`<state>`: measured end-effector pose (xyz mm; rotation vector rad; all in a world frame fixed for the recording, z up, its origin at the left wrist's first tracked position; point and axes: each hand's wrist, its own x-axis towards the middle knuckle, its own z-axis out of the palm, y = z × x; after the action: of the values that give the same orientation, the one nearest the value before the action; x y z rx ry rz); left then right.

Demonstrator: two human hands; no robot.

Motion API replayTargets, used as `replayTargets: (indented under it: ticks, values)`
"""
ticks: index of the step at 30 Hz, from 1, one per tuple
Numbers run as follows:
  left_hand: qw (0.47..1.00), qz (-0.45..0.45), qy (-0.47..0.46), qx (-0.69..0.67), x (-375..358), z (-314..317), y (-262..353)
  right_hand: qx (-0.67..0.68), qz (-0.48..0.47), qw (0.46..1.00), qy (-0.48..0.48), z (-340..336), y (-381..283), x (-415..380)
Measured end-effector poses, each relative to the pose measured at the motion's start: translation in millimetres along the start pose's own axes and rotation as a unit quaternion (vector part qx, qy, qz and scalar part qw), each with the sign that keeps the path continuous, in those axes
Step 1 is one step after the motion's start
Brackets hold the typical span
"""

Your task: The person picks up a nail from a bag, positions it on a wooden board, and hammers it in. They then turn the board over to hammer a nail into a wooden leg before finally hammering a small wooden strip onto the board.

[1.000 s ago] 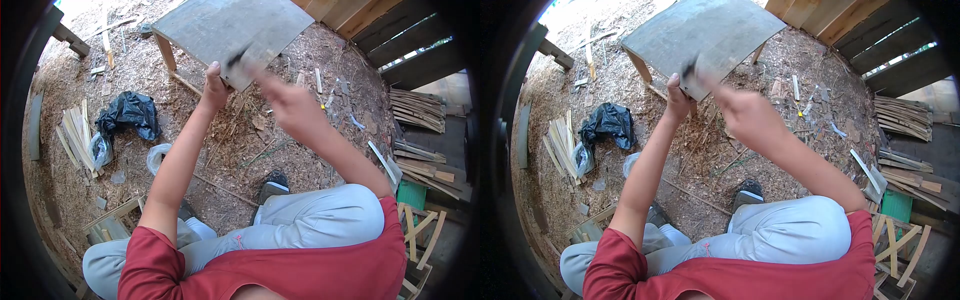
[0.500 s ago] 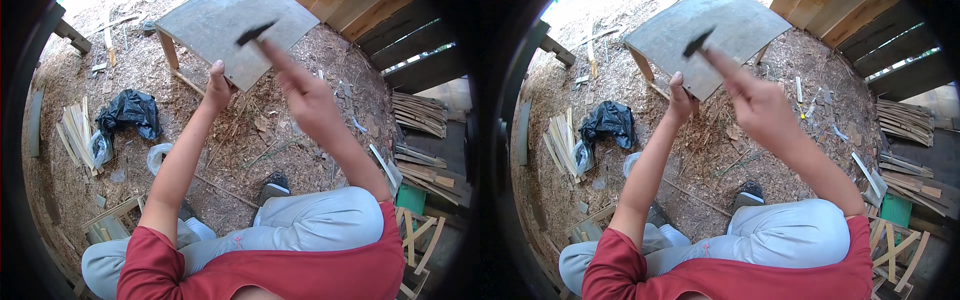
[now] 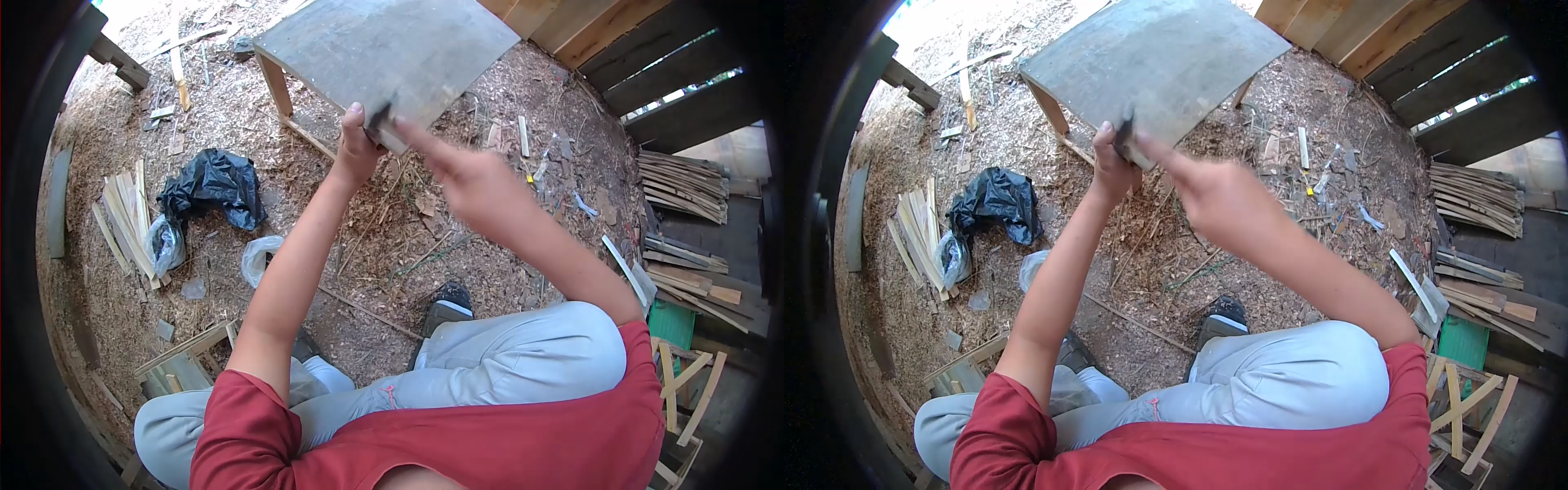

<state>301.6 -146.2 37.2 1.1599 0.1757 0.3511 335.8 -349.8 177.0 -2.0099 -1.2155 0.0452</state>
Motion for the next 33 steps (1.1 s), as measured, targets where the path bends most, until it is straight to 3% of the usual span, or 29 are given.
replayTargets:
  ticks: [1,2,3,5,7,9,10,11,13,14,15,17,18,19,21,23,25,27,29,31,33]
  values:
    - [1.0,-0.023,-0.018,0.0,-2,-8,-5,-0.067,-0.019,0.992,-0.101,7,4,-3]
    - [0.984,0.11,-0.034,0.138,5,-27,-34,-0.078,0.032,0.983,-0.165,-7,-11,5]
    - [0.984,0.108,-0.031,0.138,4,-19,-26,-0.076,0.032,0.982,-0.168,-13,-19,11]
    - [0.999,0.003,0.04,-0.029,3,10,-1,0.074,0.079,0.994,0.002,-20,-28,16]
    - [1.0,0.003,0.014,-0.003,2,10,2,0.086,0.06,0.993,0.054,-23,-26,10]
    - [0.995,0.04,0.06,-0.067,3,22,4,-0.035,0.04,0.996,-0.078,-9,-17,3]
    - [0.995,0.044,0.06,-0.067,6,11,0,-0.078,0.074,0.979,-0.17,0,-14,0]
    - [0.999,0.03,0.007,-0.023,7,-6,-7,-0.078,0.074,0.98,-0.17,-2,-12,0]
    - [0.999,0.013,-0.045,0.021,5,-9,-9,-0.017,0.075,0.991,-0.109,-12,-15,10]
    - [1.0,0.01,0.001,-0.006,5,2,-6,0.017,0.087,0.995,-0.046,-20,-24,15]
    - [0.998,0.008,0.046,-0.032,5,9,-5,0.018,0.09,0.995,-0.045,-20,-23,12]
    - [1.0,-0.002,0.013,-0.012,6,-5,-10,0.049,0.013,0.997,0.049,-18,-19,7]
    - [1.0,-0.004,-0.001,-0.005,3,-6,-8,0.003,0.035,0.999,-0.032,-10,-16,5]
    - [1.0,-0.005,-0.013,0.002,2,-6,-6,0.002,0.032,0.999,-0.033,-7,-12,5]
    - [1.0,0.008,0.013,-0.021,4,4,-5,-0.111,0.029,0.985,-0.128,-5,-8,6]
    - [0.998,0.016,0.037,-0.044,3,9,-6,-0.042,0.045,0.993,-0.105,-11,-15,10]
    - [0.999,0.026,0.031,-0.03,6,7,-6,0.043,0.035,0.997,0.049,-15,-22,13]
    - [0.998,0.036,0.037,-0.038,6,2,-9,0.015,0.032,0.998,0.049,-7,-14,4]
    - [0.999,0.003,-0.047,-0.005,6,-19,-21,-0.085,0.032,0.988,-0.125,2,-4,-2]
    - [1.0,-0.002,-0.023,-0.005,3,6,-3,-0.104,0.004,0.987,-0.12,-2,-8,4]
    - [0.983,0.024,0.148,-0.107,1,37,8,0.039,-0.005,0.999,0.031,-3,-15,8]
